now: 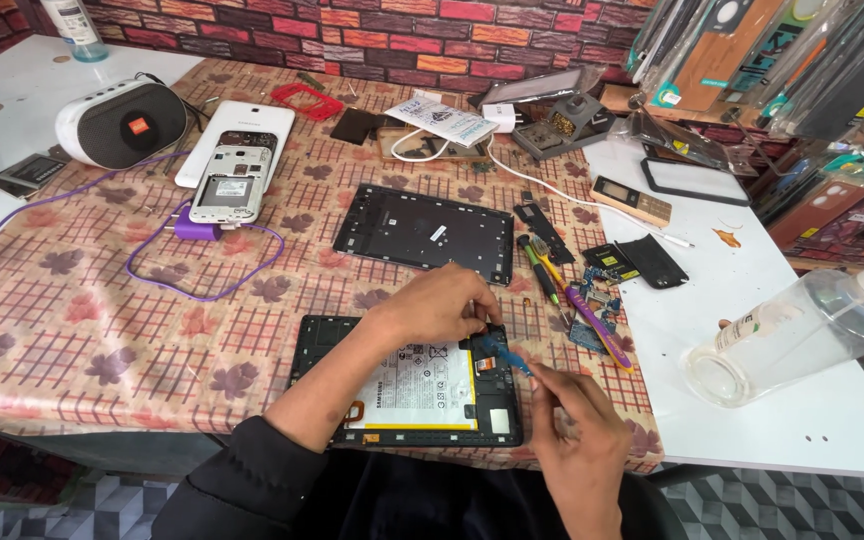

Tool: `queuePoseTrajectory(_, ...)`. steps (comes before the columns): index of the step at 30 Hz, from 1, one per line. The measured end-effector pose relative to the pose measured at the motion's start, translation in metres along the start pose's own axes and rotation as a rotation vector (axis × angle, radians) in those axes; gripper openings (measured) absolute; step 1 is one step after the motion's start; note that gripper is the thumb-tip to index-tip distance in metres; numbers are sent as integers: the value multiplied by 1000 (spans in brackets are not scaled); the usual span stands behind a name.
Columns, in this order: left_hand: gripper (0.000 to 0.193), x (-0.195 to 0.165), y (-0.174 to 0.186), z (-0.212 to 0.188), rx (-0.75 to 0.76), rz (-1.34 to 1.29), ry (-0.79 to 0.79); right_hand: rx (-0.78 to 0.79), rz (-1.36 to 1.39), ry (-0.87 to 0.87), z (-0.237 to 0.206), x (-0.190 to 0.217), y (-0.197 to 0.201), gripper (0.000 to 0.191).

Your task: The person disassembles a tablet by removing screws and prying open the casing. They then clean a small circuit board with a brush and reattach it to the tablet's internal components.

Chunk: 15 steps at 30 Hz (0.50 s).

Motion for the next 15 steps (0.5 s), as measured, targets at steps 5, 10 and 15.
queuePoseTrajectory(5, 20, 0, 0, 0, -13, -16, -6, 128, 119, -242, -1, -5, -1, 28)
queuePoseTrajectory(10, 18, 0, 0, 0, -8, -23, 7, 20, -128, -47, -10, 2, -7, 17)
queuePoseTrajectory(15, 19, 1, -1, 0, -18, -37, -3, 16, -250, 137, -13, 6, -16, 19)
Point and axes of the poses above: each hand's wrist, its own z-axis towards the middle knuckle, its own y-axis out of the back of the hand, x = y × z, the point moved 1 cm from there along z, towards the middle knuckle, and after that the axes turned 6 degrees about y, right-handed, at the moved point
